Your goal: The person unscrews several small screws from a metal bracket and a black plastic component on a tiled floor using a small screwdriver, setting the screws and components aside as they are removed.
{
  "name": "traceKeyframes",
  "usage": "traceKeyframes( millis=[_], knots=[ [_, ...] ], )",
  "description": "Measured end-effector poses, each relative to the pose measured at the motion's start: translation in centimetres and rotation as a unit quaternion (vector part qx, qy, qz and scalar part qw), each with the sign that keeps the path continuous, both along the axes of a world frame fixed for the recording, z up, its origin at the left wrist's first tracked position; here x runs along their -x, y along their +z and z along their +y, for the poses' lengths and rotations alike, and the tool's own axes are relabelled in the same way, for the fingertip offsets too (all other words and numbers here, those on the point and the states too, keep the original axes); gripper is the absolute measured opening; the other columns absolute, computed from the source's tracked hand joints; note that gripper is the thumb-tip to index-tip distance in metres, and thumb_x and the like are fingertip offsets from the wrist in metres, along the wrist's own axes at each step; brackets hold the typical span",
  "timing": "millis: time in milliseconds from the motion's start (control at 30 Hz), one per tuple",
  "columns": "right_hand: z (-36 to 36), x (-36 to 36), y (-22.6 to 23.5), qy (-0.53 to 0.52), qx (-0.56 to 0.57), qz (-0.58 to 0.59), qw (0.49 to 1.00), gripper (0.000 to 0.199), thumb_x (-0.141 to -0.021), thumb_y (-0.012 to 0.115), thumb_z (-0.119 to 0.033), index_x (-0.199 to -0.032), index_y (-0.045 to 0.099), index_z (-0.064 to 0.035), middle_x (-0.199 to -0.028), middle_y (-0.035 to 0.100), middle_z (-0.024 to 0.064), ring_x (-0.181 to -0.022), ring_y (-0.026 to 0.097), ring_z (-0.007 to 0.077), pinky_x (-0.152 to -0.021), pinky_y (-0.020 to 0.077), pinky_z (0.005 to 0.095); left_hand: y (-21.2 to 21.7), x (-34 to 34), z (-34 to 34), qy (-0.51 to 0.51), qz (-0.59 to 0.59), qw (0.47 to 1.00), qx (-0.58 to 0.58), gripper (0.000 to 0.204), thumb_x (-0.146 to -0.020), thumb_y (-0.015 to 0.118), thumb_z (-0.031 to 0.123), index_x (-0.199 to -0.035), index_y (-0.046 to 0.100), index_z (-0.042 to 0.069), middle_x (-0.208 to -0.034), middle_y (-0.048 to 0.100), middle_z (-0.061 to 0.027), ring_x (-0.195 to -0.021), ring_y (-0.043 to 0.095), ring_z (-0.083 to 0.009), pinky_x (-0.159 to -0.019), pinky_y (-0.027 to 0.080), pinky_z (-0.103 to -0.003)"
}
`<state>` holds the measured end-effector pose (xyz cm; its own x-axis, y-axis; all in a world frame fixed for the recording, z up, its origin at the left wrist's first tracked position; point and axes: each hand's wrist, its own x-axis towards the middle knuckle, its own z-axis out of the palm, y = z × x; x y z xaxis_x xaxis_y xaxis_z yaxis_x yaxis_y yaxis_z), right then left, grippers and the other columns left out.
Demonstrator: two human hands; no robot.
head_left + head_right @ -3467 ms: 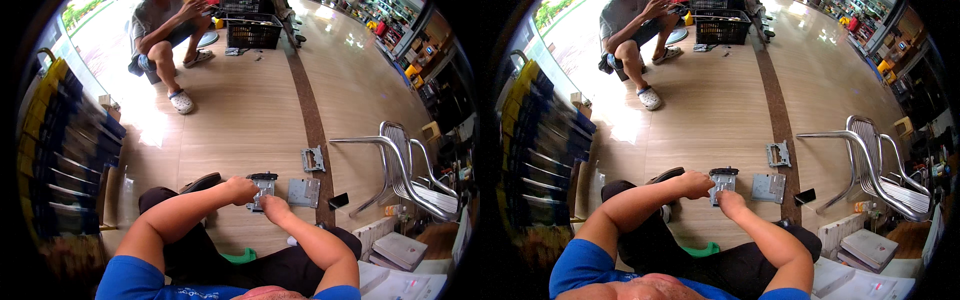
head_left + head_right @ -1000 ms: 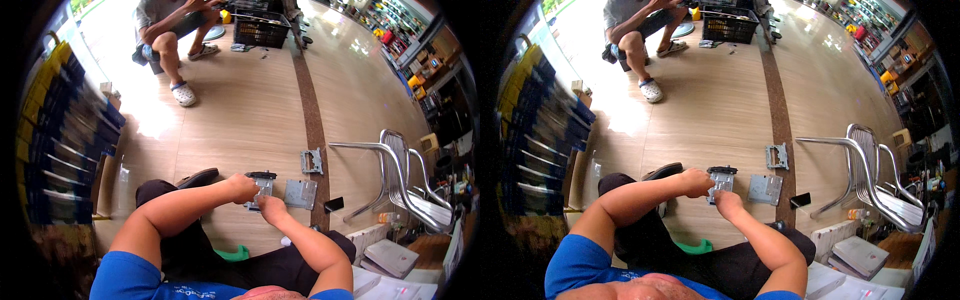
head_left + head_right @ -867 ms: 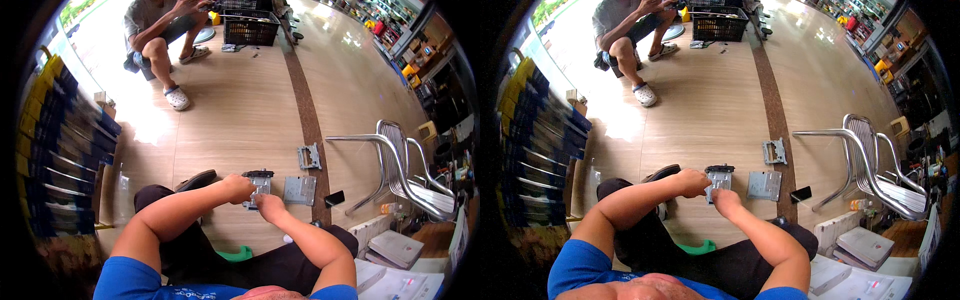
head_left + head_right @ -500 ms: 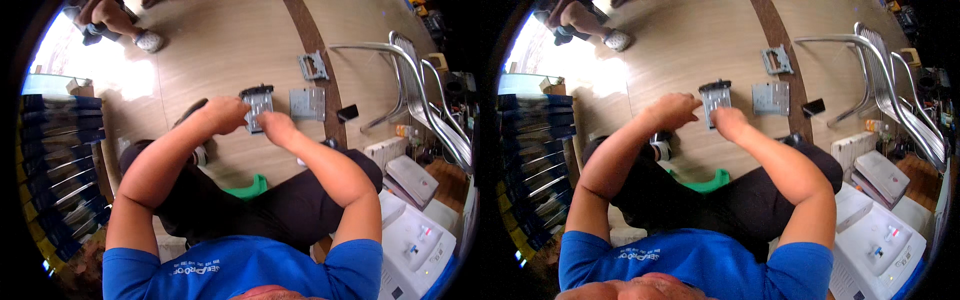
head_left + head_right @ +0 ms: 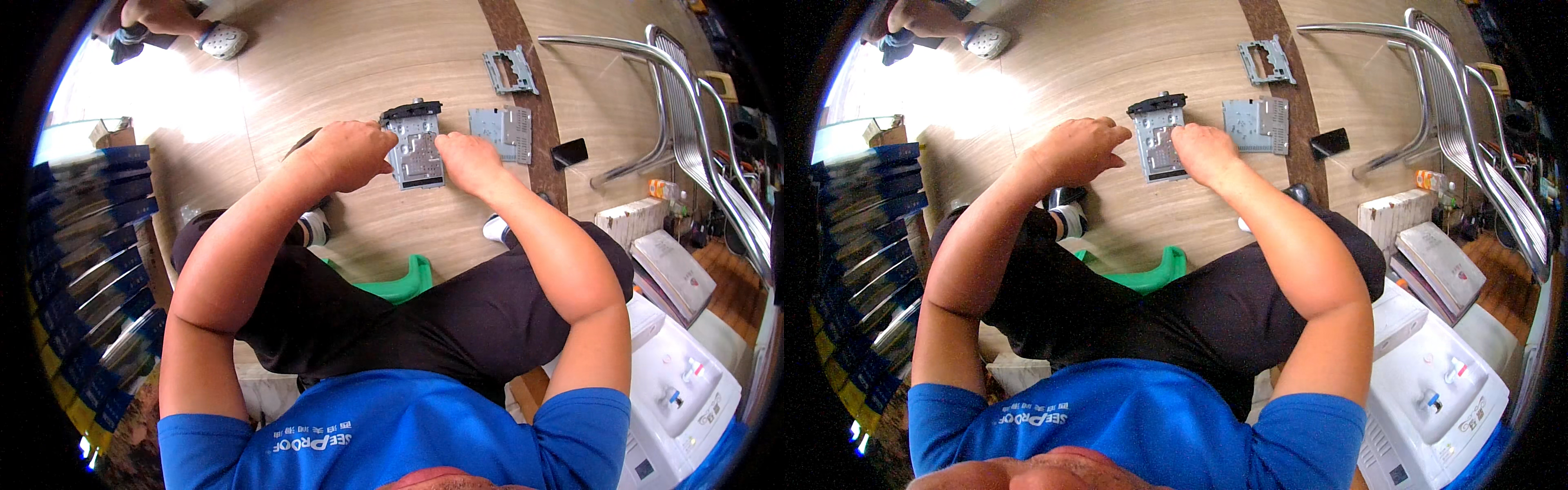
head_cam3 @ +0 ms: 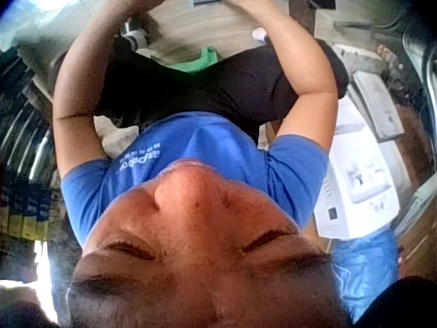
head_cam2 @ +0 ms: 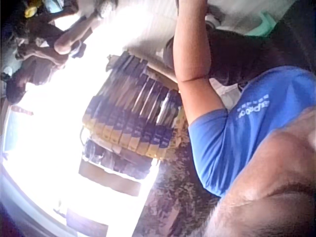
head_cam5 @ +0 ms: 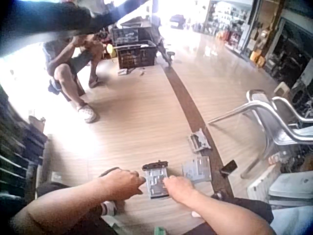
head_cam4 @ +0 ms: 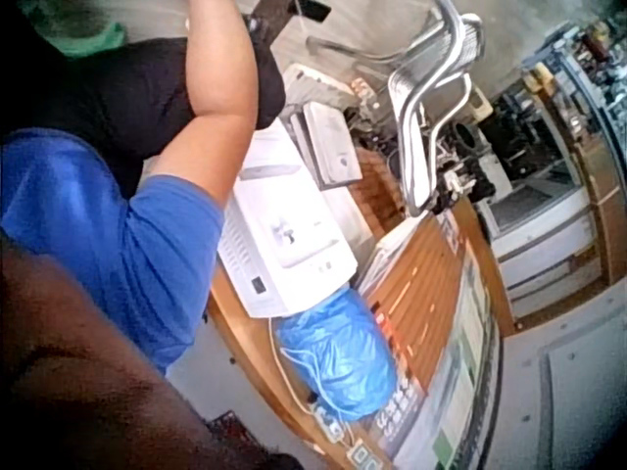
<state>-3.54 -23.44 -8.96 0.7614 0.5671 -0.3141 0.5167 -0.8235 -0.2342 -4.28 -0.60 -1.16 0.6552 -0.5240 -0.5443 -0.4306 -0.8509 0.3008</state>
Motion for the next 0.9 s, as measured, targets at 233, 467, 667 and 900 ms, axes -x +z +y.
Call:
traceKeyframes(
  millis=[233,467,667,900],
  knots=[
    [-0.6,-0.2,0.3,-0.016,-0.003,0.0,1.0,0.015,-0.088,0.05,-0.01,-0.092,0.063,-0.0042,-0.093,0.069,0.0188,-0.092,0.068,0.0364,-0.076,0.0556,0.0476,-0.1,0.2,-0.1,0.01,0.004,1.0,-0.01,0.038,-0.09,0.067,0.03,-0.121,0.06,0.01,-0.113,0.065,-0.0138,-0.106,0.063,-0.0338,-0.09,0.052,-0.045],
    [-1.1,-0.7,0.8,-0.088,-0.135,0.023,0.987,0.018,-0.087,0.063,-0.016,-0.1,0.066,-0.0045,-0.095,0.07,0.0184,-0.089,0.068,0.036,-0.074,0.0545,0.0454,0.5,0.2,-0.4,0.005,0.002,1.0,-0.007,0.039,-0.089,0.067,0.028,-0.122,0.059,0.009,-0.112,0.065,-0.0149,-0.106,0.063,-0.0341,-0.089,0.052,-0.044],
    [-0.3,-2.4,7.6,-0.209,-0.38,0.265,0.861,0.021,-0.089,0.07,-0.016,-0.105,0.067,-0.0034,-0.075,0.064,0.0003,-0.067,0.059,0.0069,-0.058,0.0475,0.0234,0.1,0.3,-1.0,0.053,-0.072,0.994,0.06,0.039,-0.09,0.065,0.029,-0.12,0.057,0.004,-0.108,0.065,-0.0176,-0.102,0.064,-0.036,-0.088,0.051,-0.046],
    [-2.1,-4.9,9.1,-0.247,-0.617,0.34,0.666,0.02,-0.095,0.066,-0.026,-0.095,0.065,-0.0062,-0.074,0.06,-0.0012,-0.062,0.056,0.0071,-0.053,0.0436,0.0229,1.1,-0.8,-2.9,0.066,-0.145,0.975,0.155,0.032,-0.094,0.06,0.032,-0.108,0.061,0.003,-0.097,0.067,-0.0178,-0.092,0.066,-0.037,-0.079,0.052,-0.047]
  ],
)
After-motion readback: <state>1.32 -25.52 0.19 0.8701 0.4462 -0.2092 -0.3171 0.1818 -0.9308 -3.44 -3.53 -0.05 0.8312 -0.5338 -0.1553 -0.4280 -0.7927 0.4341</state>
